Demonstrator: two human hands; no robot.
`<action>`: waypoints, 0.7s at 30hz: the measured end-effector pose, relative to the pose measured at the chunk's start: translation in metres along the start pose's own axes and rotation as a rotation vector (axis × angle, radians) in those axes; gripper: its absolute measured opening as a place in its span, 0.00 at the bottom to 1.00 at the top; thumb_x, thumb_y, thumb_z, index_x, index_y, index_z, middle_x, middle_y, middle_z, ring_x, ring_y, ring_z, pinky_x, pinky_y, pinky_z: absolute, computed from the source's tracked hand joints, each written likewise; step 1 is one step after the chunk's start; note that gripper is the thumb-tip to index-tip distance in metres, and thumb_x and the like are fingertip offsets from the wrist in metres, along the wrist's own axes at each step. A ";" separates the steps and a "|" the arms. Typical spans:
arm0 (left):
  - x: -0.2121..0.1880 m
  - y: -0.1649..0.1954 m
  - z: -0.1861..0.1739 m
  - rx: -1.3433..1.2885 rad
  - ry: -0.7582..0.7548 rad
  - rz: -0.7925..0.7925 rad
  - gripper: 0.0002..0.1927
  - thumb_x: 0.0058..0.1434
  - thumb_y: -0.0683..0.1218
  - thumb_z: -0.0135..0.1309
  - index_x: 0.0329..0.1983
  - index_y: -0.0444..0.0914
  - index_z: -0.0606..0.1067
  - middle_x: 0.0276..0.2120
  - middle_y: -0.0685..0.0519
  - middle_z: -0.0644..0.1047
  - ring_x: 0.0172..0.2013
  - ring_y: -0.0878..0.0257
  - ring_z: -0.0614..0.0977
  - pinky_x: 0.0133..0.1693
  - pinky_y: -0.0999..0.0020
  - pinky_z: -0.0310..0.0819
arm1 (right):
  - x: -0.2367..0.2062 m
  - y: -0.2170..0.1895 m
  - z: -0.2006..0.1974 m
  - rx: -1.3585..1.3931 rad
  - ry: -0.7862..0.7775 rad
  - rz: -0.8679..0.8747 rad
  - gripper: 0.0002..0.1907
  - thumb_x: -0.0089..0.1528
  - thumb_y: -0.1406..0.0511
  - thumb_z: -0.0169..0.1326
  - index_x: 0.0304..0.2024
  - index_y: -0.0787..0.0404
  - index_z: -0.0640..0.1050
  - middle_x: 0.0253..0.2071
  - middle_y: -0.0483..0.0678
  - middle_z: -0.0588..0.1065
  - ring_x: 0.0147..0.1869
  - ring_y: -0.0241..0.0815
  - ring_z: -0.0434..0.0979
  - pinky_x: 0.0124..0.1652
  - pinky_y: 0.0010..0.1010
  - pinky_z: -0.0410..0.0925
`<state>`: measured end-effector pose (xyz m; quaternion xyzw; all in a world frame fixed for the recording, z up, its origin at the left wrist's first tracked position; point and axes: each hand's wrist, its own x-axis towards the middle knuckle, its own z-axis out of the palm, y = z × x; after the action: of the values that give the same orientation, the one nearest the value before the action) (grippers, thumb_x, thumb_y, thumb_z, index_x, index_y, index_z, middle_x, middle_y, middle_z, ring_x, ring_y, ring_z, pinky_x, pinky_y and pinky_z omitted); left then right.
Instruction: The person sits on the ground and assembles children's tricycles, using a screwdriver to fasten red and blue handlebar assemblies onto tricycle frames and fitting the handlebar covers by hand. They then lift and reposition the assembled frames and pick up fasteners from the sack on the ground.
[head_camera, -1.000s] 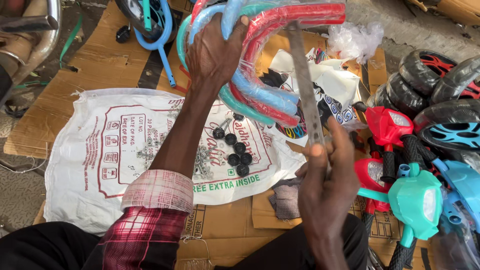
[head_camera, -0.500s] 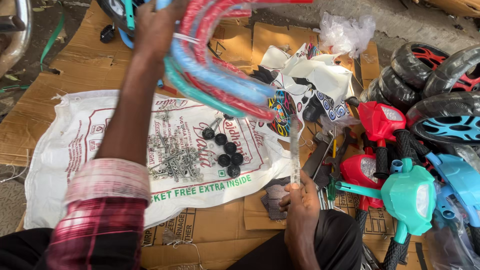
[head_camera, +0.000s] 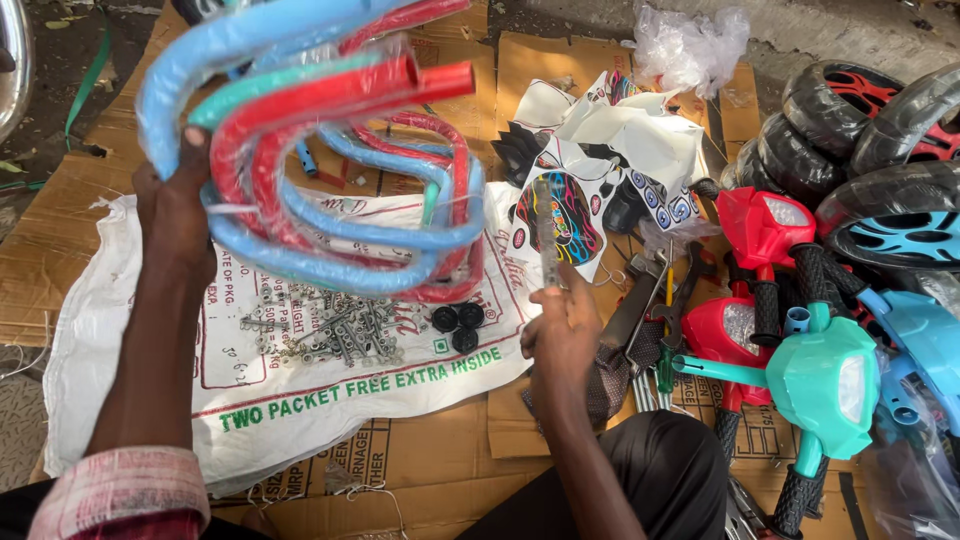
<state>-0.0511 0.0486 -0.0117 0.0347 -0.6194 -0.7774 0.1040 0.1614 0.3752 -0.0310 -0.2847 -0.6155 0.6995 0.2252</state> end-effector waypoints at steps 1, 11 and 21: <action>-0.007 -0.006 -0.004 0.004 0.023 0.017 0.33 0.64 0.62 0.64 0.57 0.37 0.65 0.49 0.50 0.77 0.50 0.61 0.82 0.56 0.59 0.76 | 0.007 0.004 0.007 -0.014 -0.016 0.033 0.25 0.67 0.65 0.45 0.66 0.62 0.67 0.37 0.50 0.74 0.19 0.32 0.65 0.18 0.25 0.61; -0.056 -0.028 -0.013 0.112 -0.078 0.128 0.34 0.68 0.67 0.55 0.57 0.33 0.74 0.46 0.52 0.79 0.46 0.65 0.77 0.51 0.65 0.72 | 0.069 0.070 0.061 -0.117 0.014 0.114 0.22 0.66 0.66 0.48 0.62 0.64 0.75 0.31 0.50 0.75 0.23 0.34 0.67 0.21 0.27 0.59; -0.065 -0.033 0.002 0.236 -0.003 0.143 0.34 0.70 0.67 0.53 0.53 0.30 0.74 0.43 0.50 0.78 0.43 0.63 0.76 0.48 0.63 0.71 | 0.109 0.071 0.084 -0.060 0.206 0.007 0.15 0.61 0.68 0.49 0.42 0.72 0.82 0.27 0.48 0.77 0.26 0.38 0.73 0.23 0.30 0.68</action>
<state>0.0082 0.0706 -0.0478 0.0013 -0.7076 -0.6898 0.1535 0.0268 0.3769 -0.1077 -0.3637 -0.6089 0.6486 0.2761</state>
